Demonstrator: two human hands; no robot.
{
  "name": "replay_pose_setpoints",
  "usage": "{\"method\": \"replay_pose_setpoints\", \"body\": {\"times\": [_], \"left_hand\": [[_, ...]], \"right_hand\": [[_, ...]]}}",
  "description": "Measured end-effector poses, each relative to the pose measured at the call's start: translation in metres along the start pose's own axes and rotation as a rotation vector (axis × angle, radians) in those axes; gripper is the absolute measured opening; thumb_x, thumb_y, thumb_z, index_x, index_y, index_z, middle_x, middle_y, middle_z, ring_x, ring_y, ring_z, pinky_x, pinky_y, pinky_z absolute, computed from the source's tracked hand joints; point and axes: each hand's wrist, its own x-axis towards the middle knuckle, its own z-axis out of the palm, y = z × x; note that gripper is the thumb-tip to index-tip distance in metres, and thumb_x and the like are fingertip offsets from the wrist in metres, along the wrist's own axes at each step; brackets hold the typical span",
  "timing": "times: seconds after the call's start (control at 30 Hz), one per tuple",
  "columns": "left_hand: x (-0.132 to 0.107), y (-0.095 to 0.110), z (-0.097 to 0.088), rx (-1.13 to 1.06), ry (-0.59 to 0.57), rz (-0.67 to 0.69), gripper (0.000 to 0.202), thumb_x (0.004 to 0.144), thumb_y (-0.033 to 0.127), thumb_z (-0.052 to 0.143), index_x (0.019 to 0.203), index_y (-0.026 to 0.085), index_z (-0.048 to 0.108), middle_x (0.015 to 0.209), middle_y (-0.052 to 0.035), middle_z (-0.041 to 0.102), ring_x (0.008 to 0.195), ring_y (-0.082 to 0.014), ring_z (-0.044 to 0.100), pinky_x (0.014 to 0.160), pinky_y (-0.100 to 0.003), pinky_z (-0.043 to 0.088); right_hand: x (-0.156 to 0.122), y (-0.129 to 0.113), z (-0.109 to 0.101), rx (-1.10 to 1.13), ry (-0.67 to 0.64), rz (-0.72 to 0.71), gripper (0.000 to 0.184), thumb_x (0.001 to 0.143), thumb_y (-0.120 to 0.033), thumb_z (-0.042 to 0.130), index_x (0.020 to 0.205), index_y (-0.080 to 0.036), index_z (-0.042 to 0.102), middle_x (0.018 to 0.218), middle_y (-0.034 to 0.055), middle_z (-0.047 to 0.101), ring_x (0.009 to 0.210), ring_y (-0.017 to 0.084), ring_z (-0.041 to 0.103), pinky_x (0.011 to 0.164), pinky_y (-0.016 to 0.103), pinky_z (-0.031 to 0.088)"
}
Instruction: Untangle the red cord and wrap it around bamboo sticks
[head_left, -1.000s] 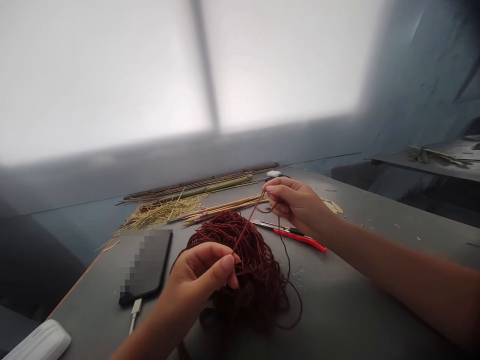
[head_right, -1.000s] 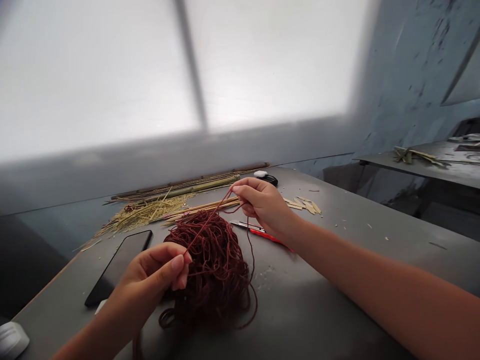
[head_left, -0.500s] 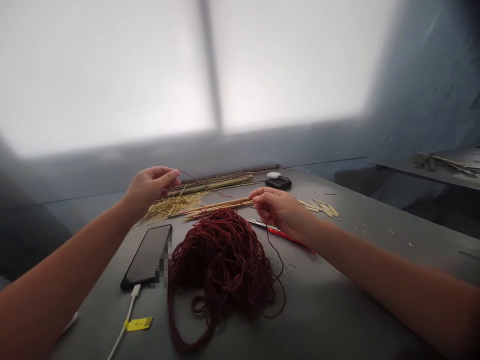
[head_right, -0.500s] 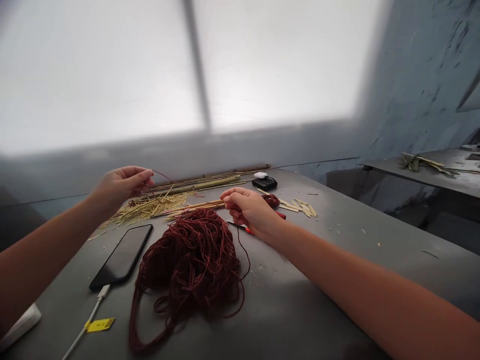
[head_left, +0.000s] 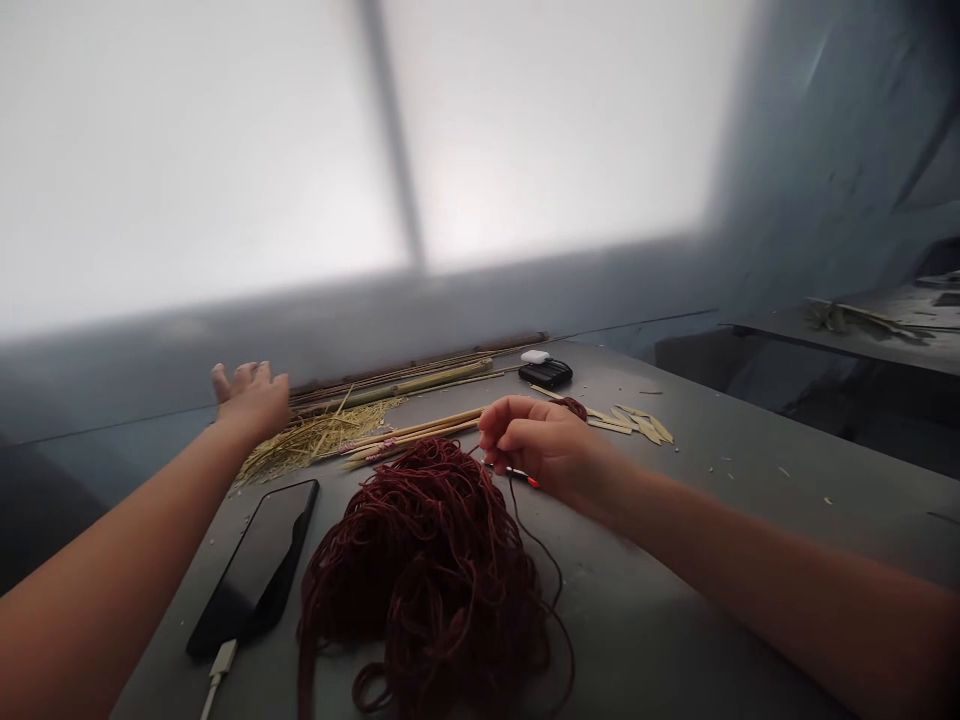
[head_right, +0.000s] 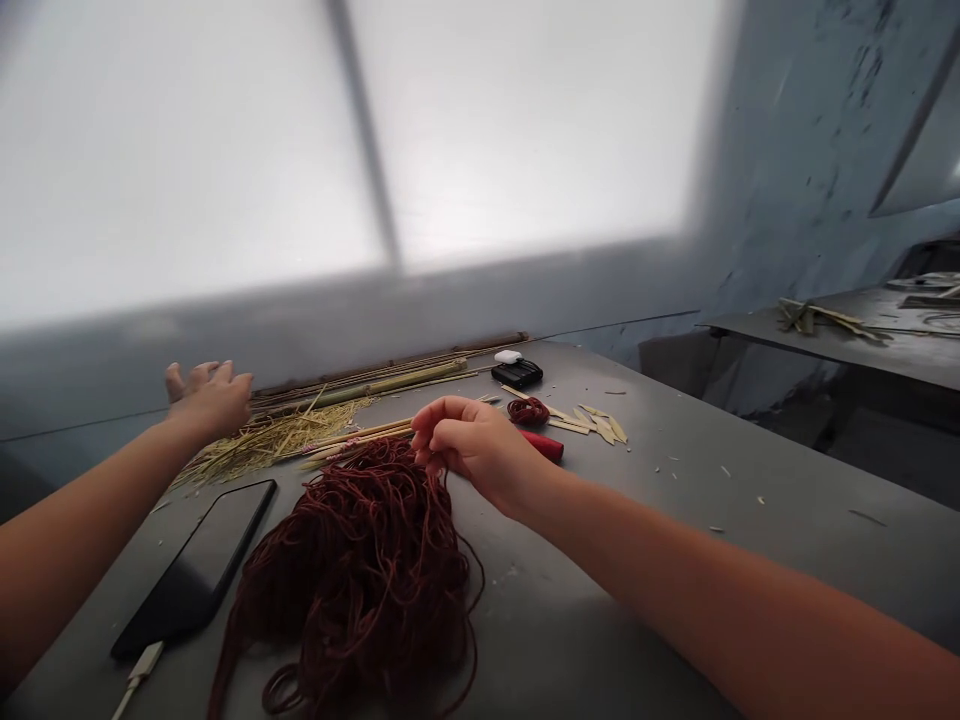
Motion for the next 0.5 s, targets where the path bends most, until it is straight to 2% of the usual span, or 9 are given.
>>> {"method": "replay_pose_setpoints", "body": {"times": [0.07, 0.13, 0.17, 0.2, 0.27, 0.33, 0.37, 0.43, 0.5], "left_hand": [[-0.007, 0.015, 0.015, 0.025, 0.049, -0.043, 0.038, 0.093, 0.038, 0.063, 0.123, 0.016, 0.062, 0.134, -0.0083, 0.059, 0.12, -0.0332, 0.058, 0.099, -0.053, 0.05], [-0.024, 0.04, 0.032, 0.002, 0.079, -0.067, 0.032, 0.095, 0.033, 0.055, 0.115, 0.011, 0.066, 0.135, -0.013, 0.06, 0.135, -0.0426, 0.042, 0.112, -0.06, 0.032], [-0.037, 0.055, 0.041, -0.035, 0.059, -0.058, 0.032, 0.095, 0.033, 0.053, 0.114, 0.011, 0.066, 0.13, -0.0139, 0.064, 0.134, -0.0404, 0.046, 0.113, -0.058, 0.031], [-0.054, 0.071, 0.048, -0.09, 0.013, -0.039, 0.033, 0.095, 0.035, 0.051, 0.114, 0.014, 0.067, 0.124, -0.0121, 0.068, 0.128, -0.0357, 0.054, 0.112, -0.052, 0.035], [-0.093, 0.103, 0.06, -0.261, -0.121, -0.006, 0.039, 0.097, 0.046, 0.042, 0.113, 0.022, 0.068, 0.117, -0.0053, 0.074, 0.114, -0.0267, 0.065, 0.101, -0.041, 0.048], [-0.132, 0.13, 0.066, -0.759, -0.394, -0.168, 0.04, 0.094, 0.05, 0.046, 0.111, 0.024, 0.07, 0.118, -0.0062, 0.075, 0.118, -0.0269, 0.064, 0.105, -0.042, 0.044], [-0.149, 0.14, 0.067, -0.904, -0.473, -0.225, 0.035, 0.089, 0.049, 0.054, 0.108, 0.024, 0.071, 0.118, -0.006, 0.075, 0.12, -0.0268, 0.062, 0.107, -0.041, 0.042], [-0.175, 0.152, 0.068, -1.101, -0.637, -0.246, 0.04, 0.078, 0.046, 0.069, 0.113, 0.025, 0.069, 0.119, -0.0064, 0.074, 0.125, -0.0259, 0.059, 0.105, -0.037, 0.043], [-0.188, 0.153, 0.068, -1.186, -0.777, -0.237, 0.04, 0.075, 0.045, 0.074, 0.108, 0.022, 0.068, 0.099, -0.0059, 0.076, 0.107, -0.0228, 0.066, 0.093, -0.033, 0.048]], "right_hand": [[-0.001, 0.004, 0.0, -0.024, -0.045, -0.049, 0.018, 0.055, -0.009, 0.061, 0.069, -0.018, 0.068, 0.069, -0.0009, 0.066, 0.066, 0.013, 0.061, 0.064, 0.027, 0.047], [-0.004, 0.007, 0.001, -0.044, -0.099, -0.128, 0.017, 0.061, -0.006, 0.064, 0.071, -0.019, 0.069, 0.072, -0.0016, 0.069, 0.07, 0.012, 0.063, 0.069, 0.026, 0.05], [-0.005, 0.007, 0.003, -0.045, -0.123, -0.169, 0.016, 0.064, -0.006, 0.066, 0.073, -0.019, 0.07, 0.074, -0.0018, 0.07, 0.071, 0.011, 0.064, 0.07, 0.026, 0.051], [-0.008, 0.007, 0.004, -0.034, -0.142, -0.207, 0.015, 0.068, -0.007, 0.068, 0.075, -0.02, 0.07, 0.075, -0.002, 0.071, 0.073, 0.011, 0.065, 0.072, 0.025, 0.052], [-0.015, 0.005, 0.01, 0.015, -0.151, -0.294, 0.012, 0.074, -0.01, 0.072, 0.078, -0.021, 0.071, 0.077, -0.0024, 0.072, 0.076, 0.01, 0.067, 0.075, 0.025, 0.055], [-0.024, 0.001, 0.016, 0.079, -0.124, -0.401, 0.011, 0.078, -0.013, 0.074, 0.081, -0.023, 0.071, 0.08, -0.0035, 0.074, 0.081, 0.01, 0.07, 0.08, 0.025, 0.057], [-0.029, -0.002, 0.019, 0.1, -0.108, -0.457, 0.011, 0.08, -0.013, 0.073, 0.081, -0.024, 0.071, 0.082, -0.004, 0.074, 0.084, 0.01, 0.071, 0.082, 0.025, 0.058], [-0.037, -0.006, 0.022, 0.083, -0.103, -0.563, 0.013, 0.087, -0.014, 0.068, 0.084, -0.026, 0.072, 0.087, -0.0042, 0.075, 0.09, 0.012, 0.073, 0.086, 0.028, 0.059], [-0.041, -0.01, 0.02, -0.061, -0.117, -0.682, 0.021, 0.093, -0.013, 0.058, 0.089, -0.028, 0.073, 0.093, -0.0021, 0.076, 0.096, 0.015, 0.073, 0.089, 0.032, 0.059]]}}
